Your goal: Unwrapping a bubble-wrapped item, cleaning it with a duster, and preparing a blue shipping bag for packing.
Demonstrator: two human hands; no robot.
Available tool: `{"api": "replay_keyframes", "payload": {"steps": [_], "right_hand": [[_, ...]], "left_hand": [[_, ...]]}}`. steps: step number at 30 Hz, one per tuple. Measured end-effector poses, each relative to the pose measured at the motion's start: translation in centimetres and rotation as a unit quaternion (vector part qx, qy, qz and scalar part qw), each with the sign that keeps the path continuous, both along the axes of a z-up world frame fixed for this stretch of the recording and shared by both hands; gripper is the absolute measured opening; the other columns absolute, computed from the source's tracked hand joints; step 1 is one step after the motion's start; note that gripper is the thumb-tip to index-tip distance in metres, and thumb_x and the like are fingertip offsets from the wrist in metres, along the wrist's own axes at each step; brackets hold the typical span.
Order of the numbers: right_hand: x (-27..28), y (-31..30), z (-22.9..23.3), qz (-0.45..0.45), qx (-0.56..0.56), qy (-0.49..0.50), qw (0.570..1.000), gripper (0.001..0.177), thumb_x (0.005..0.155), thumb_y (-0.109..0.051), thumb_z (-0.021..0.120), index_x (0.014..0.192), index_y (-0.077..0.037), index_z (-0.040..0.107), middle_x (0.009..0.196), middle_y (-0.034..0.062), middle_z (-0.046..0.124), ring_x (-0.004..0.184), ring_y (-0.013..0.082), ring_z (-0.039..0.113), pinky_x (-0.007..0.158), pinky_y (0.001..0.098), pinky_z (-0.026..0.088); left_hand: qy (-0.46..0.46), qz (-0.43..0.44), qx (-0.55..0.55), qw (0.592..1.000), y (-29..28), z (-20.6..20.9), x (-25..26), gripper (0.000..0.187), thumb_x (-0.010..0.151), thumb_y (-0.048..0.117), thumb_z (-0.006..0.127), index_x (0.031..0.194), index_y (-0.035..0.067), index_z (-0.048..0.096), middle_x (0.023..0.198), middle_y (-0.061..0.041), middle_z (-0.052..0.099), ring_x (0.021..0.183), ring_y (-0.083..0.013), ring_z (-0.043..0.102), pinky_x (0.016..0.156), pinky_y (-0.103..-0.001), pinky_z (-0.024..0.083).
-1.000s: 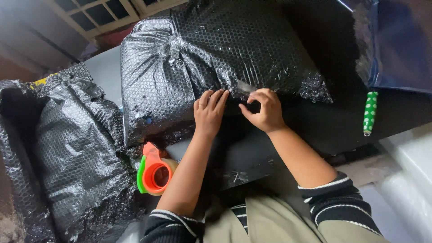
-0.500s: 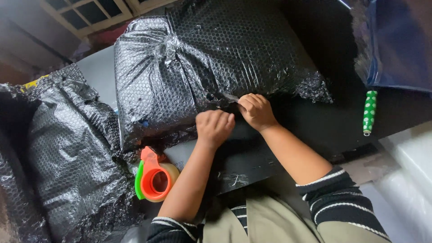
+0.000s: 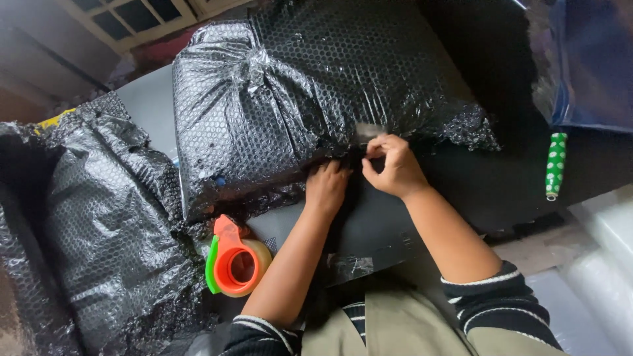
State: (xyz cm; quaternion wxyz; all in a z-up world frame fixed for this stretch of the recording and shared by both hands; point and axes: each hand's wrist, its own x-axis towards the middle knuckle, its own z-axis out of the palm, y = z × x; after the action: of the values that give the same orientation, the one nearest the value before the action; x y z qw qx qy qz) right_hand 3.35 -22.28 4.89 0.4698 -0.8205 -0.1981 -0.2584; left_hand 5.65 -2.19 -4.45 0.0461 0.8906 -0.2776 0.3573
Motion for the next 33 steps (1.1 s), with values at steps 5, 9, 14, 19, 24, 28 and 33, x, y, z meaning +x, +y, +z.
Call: {"api": "replay_keyframes", "payload": {"steps": [5,9,14,19,24,28,33], "right_hand": [[1.0,-0.9,-2.3,0.004,0.094,-0.032,0.995,0.039,0.088,0.006,0.071,0.113,0.006,0.041,0.089,0.0114,0.066,0.071,0.0266,0.075,0.067,0.0337,0.060],[1.1,-1.2,-2.7,-0.078,0.010,-0.091,0.993,0.023,0.085,-0.006,0.079,0.091,-0.005,0.057,0.072,-0.0029,0.067,0.068,0.0142,0.072,0.098,0.0297,0.054],[1.3,-0.5,-3.4,-0.024,0.073,-0.078,0.994,0.053,0.082,0.003,0.080,0.112,0.003,0.037,0.083,0.0061,0.065,0.058,0.0177,0.069,0.057,0.0259,0.055],[0.5,-0.2,-1.4,-0.067,-0.107,-0.040,0.991,0.051,0.054,-0.019,0.094,0.094,-0.009,0.065,0.086,0.0058,0.068,0.068,0.0290,0.067,0.061,0.0404,0.056],[2.7,-1.2,-4.7,-0.068,-0.248,-0.235,0.937,0.063,0.072,0.011,0.076,0.114,-0.019,0.039,0.094,0.0020,0.060,0.078,0.0279,0.067,0.059,0.0385,0.054],[2.7,-0.9,-4.6,-0.116,-0.249,-0.279,0.920,0.050,0.083,0.009,0.073,0.112,-0.017,0.043,0.091,-0.0015,0.065,0.072,0.0225,0.068,0.056,0.0339,0.054],[2.1,-0.7,-2.9,-0.124,-0.196,-0.294,0.927,0.044,0.085,0.011,0.075,0.108,-0.012,0.045,0.082,0.0020,0.067,0.065,0.0231,0.067,0.049,0.0310,0.055]], "left_hand": [[-0.011,0.016,0.035,0.999,-0.9,2.0,-0.6,0.012,0.092,0.028,0.066,0.094,0.022,0.076,0.093,-0.002,0.065,0.081,-0.0258,0.067,0.071,-0.041,0.055],[-0.052,0.030,0.013,0.998,-1.5,1.7,0.0,0.007,0.086,0.021,0.071,0.080,0.023,0.074,0.076,-0.001,0.059,0.066,-0.0236,0.062,0.059,-0.039,0.052],[-0.073,0.057,-0.006,0.996,-2.3,-0.4,1.4,0.006,0.074,0.019,0.072,0.074,0.025,0.070,0.067,0.001,0.054,0.057,-0.0218,0.057,0.046,-0.039,0.046],[-0.106,0.049,-0.007,0.993,-2.1,0.0,1.2,0.011,0.077,0.015,0.067,0.077,0.025,0.069,0.067,0.001,0.054,0.056,-0.0222,0.057,0.048,-0.038,0.047],[-0.102,0.033,-0.018,0.994,-2.0,-0.6,1.6,0.009,0.079,0.015,0.067,0.082,0.022,0.072,0.068,0.001,0.055,0.058,-0.0227,0.060,0.052,-0.038,0.052],[-0.101,0.029,-0.017,0.994,-1.6,-1.6,1.7,0.010,0.079,0.016,0.067,0.084,0.022,0.072,0.071,0.000,0.056,0.060,-0.0224,0.061,0.051,-0.039,0.052],[-0.176,-0.029,-0.074,0.981,-2.0,3.7,0.2,0.011,0.083,0.028,0.068,0.075,0.026,0.060,0.070,0.006,0.052,0.059,-0.0157,0.060,0.053,-0.028,0.049]]}}
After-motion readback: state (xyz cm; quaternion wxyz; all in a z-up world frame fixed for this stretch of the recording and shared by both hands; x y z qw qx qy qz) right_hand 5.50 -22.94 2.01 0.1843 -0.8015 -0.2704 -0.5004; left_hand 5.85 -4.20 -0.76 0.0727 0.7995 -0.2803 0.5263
